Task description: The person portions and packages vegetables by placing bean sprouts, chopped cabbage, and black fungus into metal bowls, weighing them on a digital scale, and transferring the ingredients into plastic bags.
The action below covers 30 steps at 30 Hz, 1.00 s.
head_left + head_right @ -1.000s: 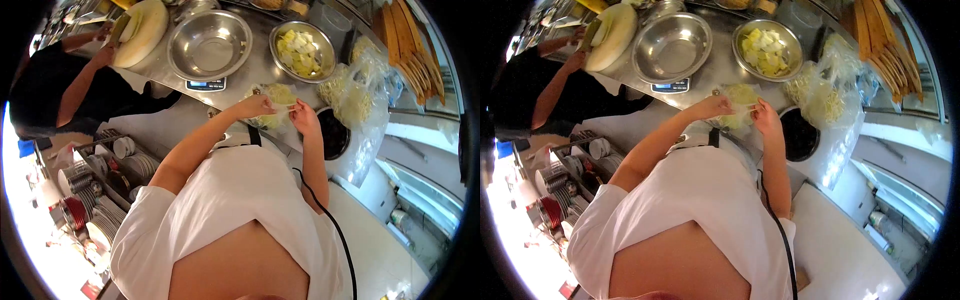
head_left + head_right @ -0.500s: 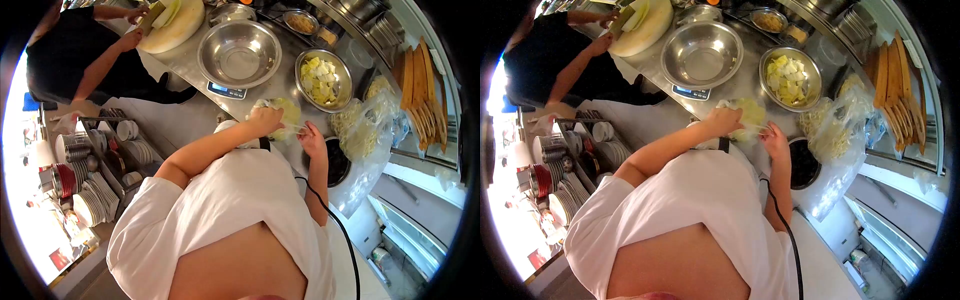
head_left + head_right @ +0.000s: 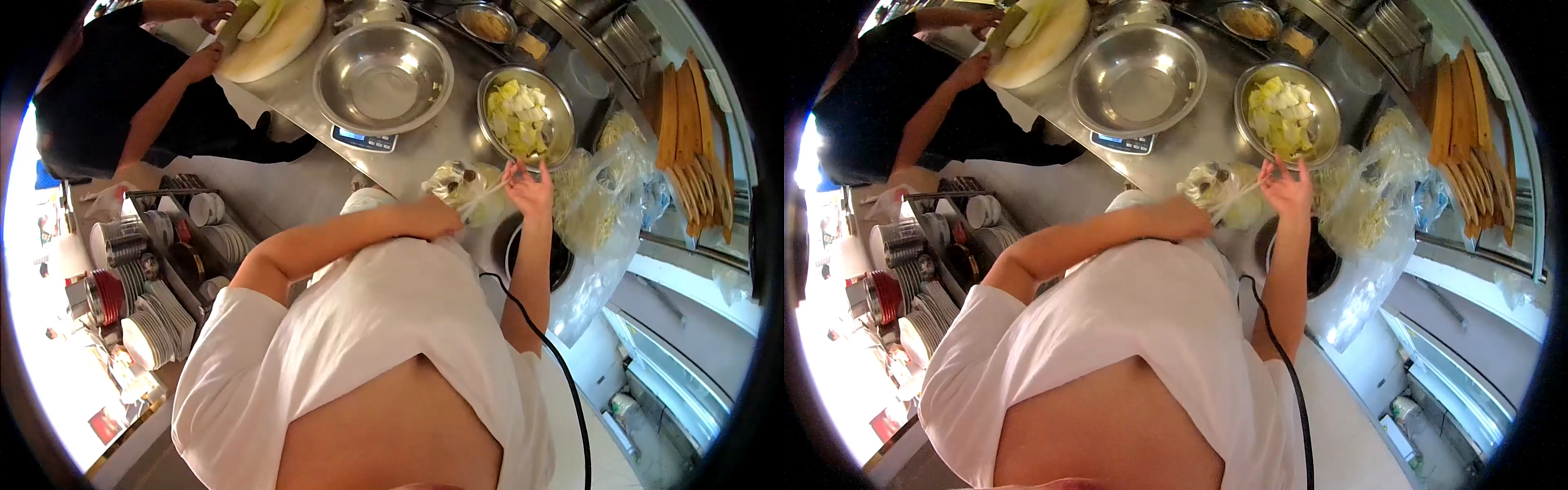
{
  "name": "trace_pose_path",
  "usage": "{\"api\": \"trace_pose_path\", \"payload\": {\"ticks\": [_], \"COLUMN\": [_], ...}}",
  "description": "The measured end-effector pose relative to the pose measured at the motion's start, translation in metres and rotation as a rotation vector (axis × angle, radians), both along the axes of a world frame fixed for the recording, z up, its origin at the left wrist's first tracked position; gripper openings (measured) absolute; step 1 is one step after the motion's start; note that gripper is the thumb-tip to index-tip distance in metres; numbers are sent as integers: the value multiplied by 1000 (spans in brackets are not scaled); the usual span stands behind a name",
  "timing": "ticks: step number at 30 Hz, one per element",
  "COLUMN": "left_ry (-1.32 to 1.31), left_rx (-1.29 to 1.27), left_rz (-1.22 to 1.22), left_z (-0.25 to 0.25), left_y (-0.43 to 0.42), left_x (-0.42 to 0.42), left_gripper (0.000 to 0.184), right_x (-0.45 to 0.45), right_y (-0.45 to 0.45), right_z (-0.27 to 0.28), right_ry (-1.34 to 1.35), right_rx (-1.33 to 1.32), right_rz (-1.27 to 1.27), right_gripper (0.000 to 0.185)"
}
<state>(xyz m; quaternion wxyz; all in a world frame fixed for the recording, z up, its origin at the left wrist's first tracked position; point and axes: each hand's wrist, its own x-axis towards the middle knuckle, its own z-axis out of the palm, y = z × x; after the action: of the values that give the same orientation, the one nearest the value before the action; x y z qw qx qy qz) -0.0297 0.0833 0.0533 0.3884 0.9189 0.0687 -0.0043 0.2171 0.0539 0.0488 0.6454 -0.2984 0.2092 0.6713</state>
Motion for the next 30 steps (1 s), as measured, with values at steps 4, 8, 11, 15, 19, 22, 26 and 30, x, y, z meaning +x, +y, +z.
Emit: {"api": "trace_pose_path", "payload": {"ticks": [4,8,11,15,19,22,26,30], "left_ry": [-13,82,-93,78,128,-155,-269,-207], "left_rx": [-168,-1302,-1638,-1214,-717,-136,-88,-779], "left_rz": [84,293,476,588,615,702,662,617], "left_z": [-5,15,35,37,14,2,-15,-4], "left_y": [12,24,20,11,0,-8,-2,3], "left_x": [-9,-12,-8,12,31,37,33,13], "left_gripper": [18,33,54,56,47,33,22,8], "right_x": [20,9,-2,-46,-77,-94,-108,-99], "right_y": [-12,-25,-46,-58,-54,-54,-58,-69], "right_z": [-30,-36,-45,-22,30,57,66,57], "right_ry": [-18,-252,-223,-364,-1110,-1716,-1846,-1127], "right_rx": [50,45,44,188,42,-135,-81,96], "right_rz": [-47,3,82,283,456,603,481,149], "right_gripper": [28,18,27,45,59,60,49,39]}}
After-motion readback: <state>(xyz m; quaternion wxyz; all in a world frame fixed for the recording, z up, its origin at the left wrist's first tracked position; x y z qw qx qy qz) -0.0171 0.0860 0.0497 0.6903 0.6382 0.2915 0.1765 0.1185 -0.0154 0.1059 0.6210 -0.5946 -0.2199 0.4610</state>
